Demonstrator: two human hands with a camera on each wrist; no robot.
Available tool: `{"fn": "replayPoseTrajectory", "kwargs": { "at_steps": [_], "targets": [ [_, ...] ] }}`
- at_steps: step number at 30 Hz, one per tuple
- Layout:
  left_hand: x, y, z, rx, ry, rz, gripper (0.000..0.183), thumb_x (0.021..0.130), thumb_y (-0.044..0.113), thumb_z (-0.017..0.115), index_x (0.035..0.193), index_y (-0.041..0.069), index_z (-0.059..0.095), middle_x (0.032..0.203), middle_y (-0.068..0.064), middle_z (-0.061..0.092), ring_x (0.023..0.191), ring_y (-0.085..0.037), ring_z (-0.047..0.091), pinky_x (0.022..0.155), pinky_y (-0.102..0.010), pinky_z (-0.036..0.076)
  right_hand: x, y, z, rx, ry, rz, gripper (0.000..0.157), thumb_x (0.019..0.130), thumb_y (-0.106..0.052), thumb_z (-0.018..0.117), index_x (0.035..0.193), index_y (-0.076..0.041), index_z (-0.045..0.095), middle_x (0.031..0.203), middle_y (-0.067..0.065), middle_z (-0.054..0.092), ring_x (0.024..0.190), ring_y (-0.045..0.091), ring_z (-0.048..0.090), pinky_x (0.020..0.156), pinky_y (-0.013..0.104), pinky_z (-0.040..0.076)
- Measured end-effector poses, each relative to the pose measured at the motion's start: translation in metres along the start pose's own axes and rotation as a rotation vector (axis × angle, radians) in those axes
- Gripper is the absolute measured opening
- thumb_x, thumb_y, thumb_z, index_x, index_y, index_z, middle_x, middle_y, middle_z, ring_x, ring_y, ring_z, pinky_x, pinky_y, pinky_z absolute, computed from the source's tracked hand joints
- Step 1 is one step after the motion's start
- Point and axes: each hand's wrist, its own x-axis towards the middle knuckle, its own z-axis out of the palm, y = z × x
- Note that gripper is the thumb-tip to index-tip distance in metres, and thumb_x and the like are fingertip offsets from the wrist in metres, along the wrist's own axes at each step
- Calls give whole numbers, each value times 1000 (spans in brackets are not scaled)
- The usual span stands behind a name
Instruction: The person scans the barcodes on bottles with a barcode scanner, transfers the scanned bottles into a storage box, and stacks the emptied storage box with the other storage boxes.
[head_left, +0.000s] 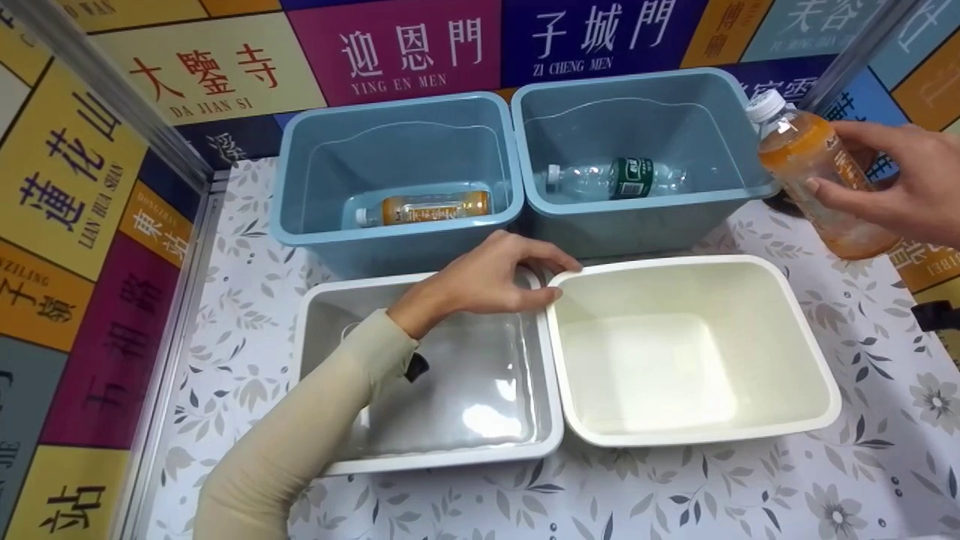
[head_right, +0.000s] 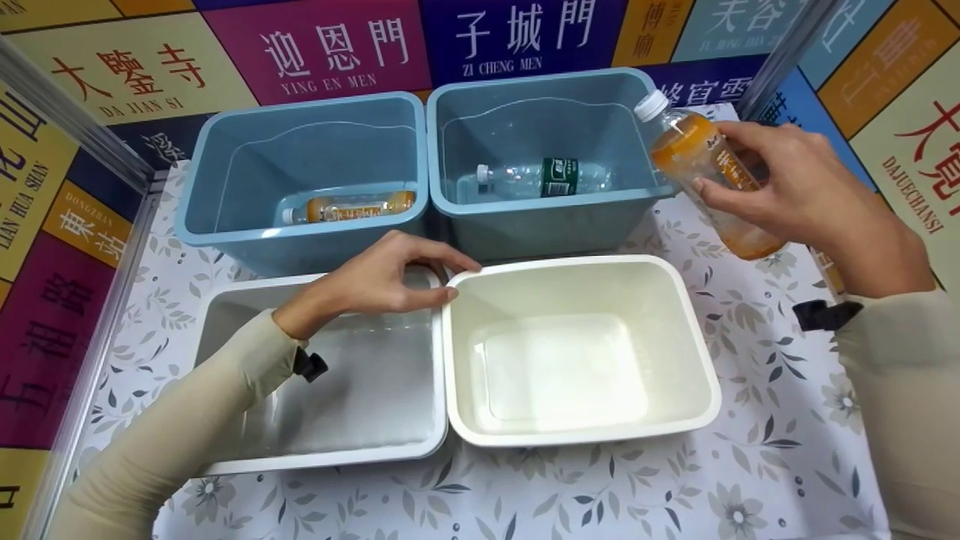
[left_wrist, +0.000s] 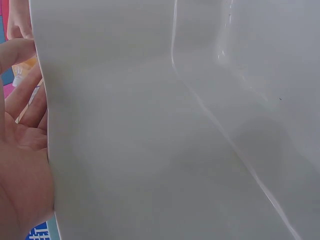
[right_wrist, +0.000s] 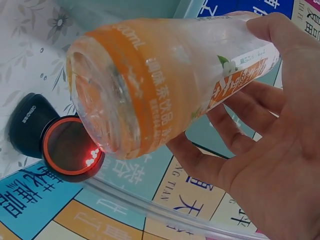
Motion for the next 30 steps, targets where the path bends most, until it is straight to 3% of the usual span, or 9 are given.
{"fn": "replayPoseTrajectory", "kwargs": {
  "at_steps": [7, 11, 12, 14, 18, 23, 30],
  "targets": [
    [0, 0, 0, 16, 9, 10, 38, 97, 26, 72, 134, 24, 77, 121, 9, 80, 99, 2, 71, 92, -25, 60, 1, 13, 4, 11, 10, 7, 73, 105, -35, 70, 162, 1, 43, 129, 35, 61, 100, 41, 54, 64, -3, 26],
    [0, 0, 0, 18, 10, 19, 38, 97, 25, 72, 134, 23, 77, 118, 9, 80, 98, 2, 71, 91, -24, 60, 0, 21, 9, 18, 54, 7, 72, 104, -34, 70, 160, 4, 44, 125, 35, 61, 94, 8, 46, 63, -3, 26],
    [0, 0, 0, 18, 11, 20, 37, 97, 25, 72, 134, 23, 77, 119, 9, 80, 98, 2, 71, 91, -24, 60, 0, 22, 10, 22, 60, 10, 72, 105, -34, 70, 160, 4, 44, 125, 35, 61, 95, 8, 46, 62, -3, 26],
    [0, 0, 0, 16, 8, 18, 38, 97, 25, 72, 135, 23, 77, 119, 9, 80, 98, 2, 71, 91, -24, 60, -1, 25, 12, 29, 69, 19, 72, 105, -33, 69, 160, 5, 44, 125, 36, 61, 95, 10, 48, 61, -3, 26],
    [1, -1, 0, 11, 5, 14, 38, 97, 26, 72, 135, 23, 77, 121, 9, 80, 99, 2, 71, 92, -25, 60, -1, 28, 15, 34, 77, 43, 72, 105, -32, 69, 161, 4, 43, 128, 38, 60, 100, 44, 53, 62, -5, 24],
    [0, -1, 0, 9, 5, 10, 38, 97, 26, 73, 135, 24, 77, 121, 10, 80, 99, 1, 71, 92, -25, 60, 1, 32, 19, 52, 93, 62, 71, 105, -31, 69, 161, 3, 43, 129, 37, 60, 100, 44, 54, 62, -8, 25],
    [0, -1, 0, 17, 3, 20, 38, 97, 27, 72, 135, 23, 77, 123, 10, 79, 100, 3, 71, 93, -24, 60, 3, 41, 21, 56, 111, 88, 72, 104, -34, 70, 161, 0, 45, 126, 35, 63, 94, 8, 43, 63, -6, 28]
  ]
}}
